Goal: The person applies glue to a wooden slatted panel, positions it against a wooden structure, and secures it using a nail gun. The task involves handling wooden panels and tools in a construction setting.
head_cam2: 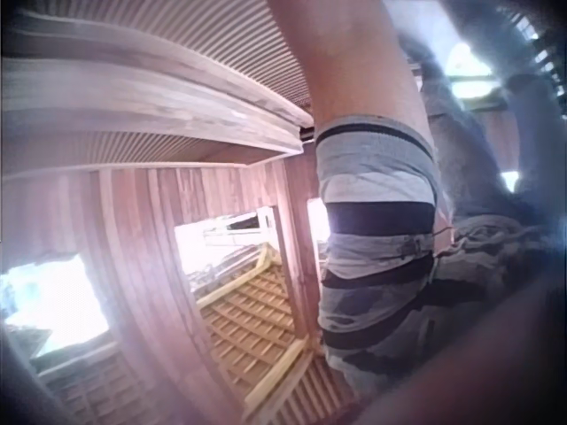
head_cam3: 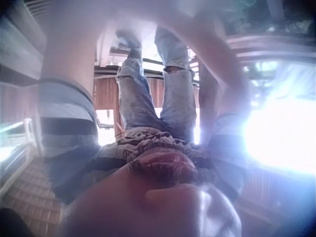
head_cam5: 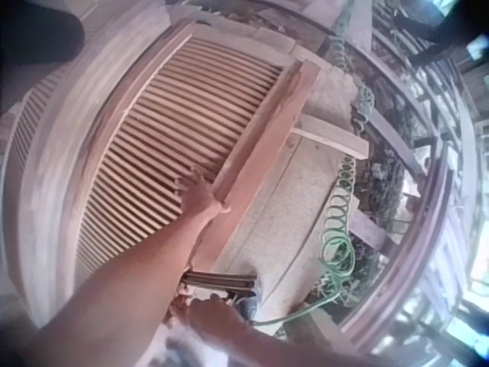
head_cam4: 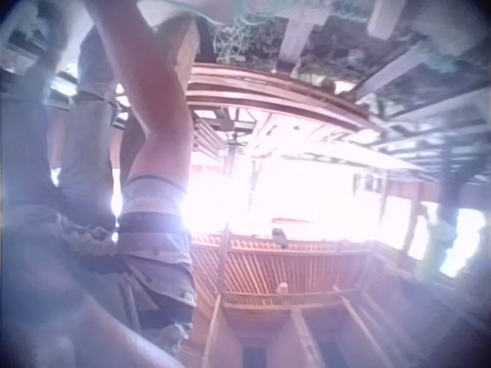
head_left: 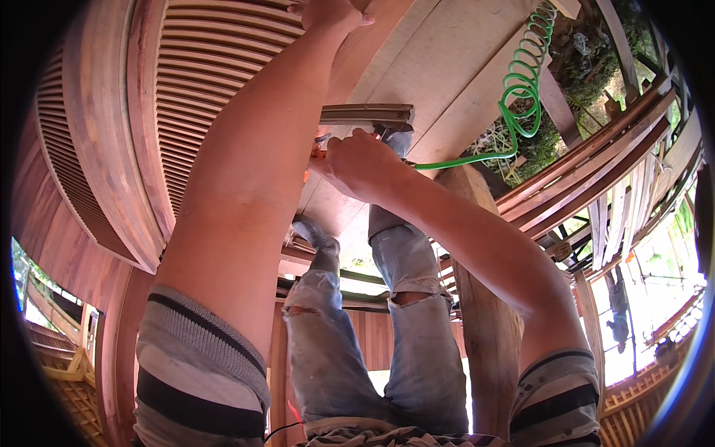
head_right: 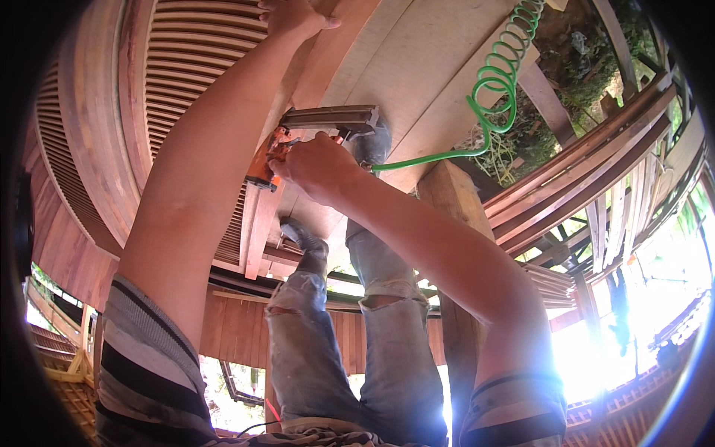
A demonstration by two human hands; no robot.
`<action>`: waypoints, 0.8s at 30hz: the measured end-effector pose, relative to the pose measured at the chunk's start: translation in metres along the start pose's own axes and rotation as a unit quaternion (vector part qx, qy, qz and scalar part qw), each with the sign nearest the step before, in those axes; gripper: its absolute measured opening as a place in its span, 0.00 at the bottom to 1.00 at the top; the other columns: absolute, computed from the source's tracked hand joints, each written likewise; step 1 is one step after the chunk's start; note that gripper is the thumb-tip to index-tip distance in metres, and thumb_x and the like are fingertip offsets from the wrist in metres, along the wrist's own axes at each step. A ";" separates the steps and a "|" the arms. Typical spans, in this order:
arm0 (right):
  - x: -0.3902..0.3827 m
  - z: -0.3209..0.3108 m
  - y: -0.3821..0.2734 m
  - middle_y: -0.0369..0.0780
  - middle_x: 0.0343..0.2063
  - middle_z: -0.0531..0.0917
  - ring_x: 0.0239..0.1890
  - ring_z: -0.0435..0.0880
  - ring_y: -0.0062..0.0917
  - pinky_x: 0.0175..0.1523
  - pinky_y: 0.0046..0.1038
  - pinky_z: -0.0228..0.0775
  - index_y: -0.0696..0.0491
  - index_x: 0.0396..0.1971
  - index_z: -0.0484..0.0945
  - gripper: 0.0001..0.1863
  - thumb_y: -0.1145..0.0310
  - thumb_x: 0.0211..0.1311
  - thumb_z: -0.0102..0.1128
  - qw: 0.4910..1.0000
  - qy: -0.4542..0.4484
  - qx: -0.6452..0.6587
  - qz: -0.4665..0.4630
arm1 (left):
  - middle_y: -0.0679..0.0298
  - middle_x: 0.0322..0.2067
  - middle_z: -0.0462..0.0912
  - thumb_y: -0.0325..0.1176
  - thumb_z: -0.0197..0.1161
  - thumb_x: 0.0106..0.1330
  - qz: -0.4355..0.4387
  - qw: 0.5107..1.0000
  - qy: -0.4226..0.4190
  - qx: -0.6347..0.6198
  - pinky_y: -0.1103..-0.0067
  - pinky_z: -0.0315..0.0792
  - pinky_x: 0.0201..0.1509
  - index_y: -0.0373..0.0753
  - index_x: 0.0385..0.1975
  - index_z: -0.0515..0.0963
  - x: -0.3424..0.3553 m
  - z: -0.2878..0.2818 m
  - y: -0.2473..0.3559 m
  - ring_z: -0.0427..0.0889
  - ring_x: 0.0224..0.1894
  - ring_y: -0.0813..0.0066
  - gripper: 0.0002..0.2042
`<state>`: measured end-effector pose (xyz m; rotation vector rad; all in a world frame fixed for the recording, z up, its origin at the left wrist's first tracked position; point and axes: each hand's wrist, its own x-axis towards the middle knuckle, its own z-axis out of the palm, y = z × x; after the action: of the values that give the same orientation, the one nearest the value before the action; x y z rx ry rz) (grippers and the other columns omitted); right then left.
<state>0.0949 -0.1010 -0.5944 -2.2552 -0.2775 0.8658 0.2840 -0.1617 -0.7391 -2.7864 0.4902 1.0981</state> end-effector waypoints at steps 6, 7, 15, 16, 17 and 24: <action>0.002 0.007 0.000 0.36 0.31 0.88 0.35 0.91 0.32 0.37 0.40 0.77 0.46 0.65 0.78 0.23 0.68 0.72 0.55 0.999 0.035 -0.017 -0.026 | 0.21 0.76 0.40 0.58 0.87 0.44 0.014 1.000 0.005 -0.008 0.49 0.56 0.81 0.35 0.83 0.33 -0.007 0.000 0.006 0.48 0.79 0.22 0.76; 0.006 0.004 -0.006 0.37 0.31 0.88 0.35 0.91 0.32 0.37 0.40 0.77 0.46 0.64 0.78 0.22 0.68 0.72 0.55 0.999 0.016 -0.031 -0.028 | 0.21 0.77 0.41 0.58 0.87 0.44 0.010 1.000 -0.001 -0.014 0.50 0.56 0.82 0.34 0.83 0.33 -0.008 -0.002 0.001 0.48 0.80 0.23 0.76; 0.011 0.017 -0.008 0.47 0.32 0.86 0.34 0.91 0.41 0.38 0.44 0.84 0.43 0.62 0.78 0.24 0.72 0.66 0.57 0.999 0.049 0.008 0.012 | 0.31 0.78 0.51 0.60 0.86 0.44 0.056 0.998 0.031 -0.017 0.53 0.57 0.82 0.29 0.82 0.40 -0.014 -0.006 -0.001 0.51 0.80 0.28 0.73; 0.015 0.019 -0.006 0.48 0.34 0.87 0.34 0.91 0.42 0.39 0.44 0.84 0.43 0.61 0.79 0.24 0.72 0.64 0.57 0.997 0.066 0.029 0.004 | 0.31 0.78 0.50 0.61 0.85 0.45 0.061 0.998 0.028 -0.009 0.54 0.57 0.82 0.29 0.82 0.41 -0.015 -0.009 -0.005 0.50 0.80 0.29 0.73; 0.018 0.021 -0.006 0.48 0.36 0.89 0.35 0.91 0.43 0.39 0.45 0.84 0.43 0.60 0.80 0.24 0.72 0.63 0.58 0.995 0.082 0.049 -0.006 | 0.32 0.79 0.49 0.61 0.84 0.46 0.065 0.998 0.025 -0.002 0.55 0.57 0.82 0.29 0.82 0.41 -0.016 -0.013 -0.009 0.50 0.80 0.29 0.72; 0.025 0.023 -0.028 0.44 0.44 0.90 0.48 0.90 0.41 0.49 0.46 0.83 0.38 0.53 0.85 0.20 0.69 0.60 0.61 0.998 0.032 0.028 0.048 | 0.42 0.83 0.43 0.73 0.69 0.60 0.171 0.749 -0.176 -0.615 0.53 0.56 0.83 0.35 0.83 0.38 -0.046 -0.065 -0.144 0.44 0.84 0.38 0.66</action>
<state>0.0998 -0.0580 -0.6007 -2.2542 -0.1132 0.8378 0.3425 -0.0278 -0.6633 -3.2750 0.2369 2.8138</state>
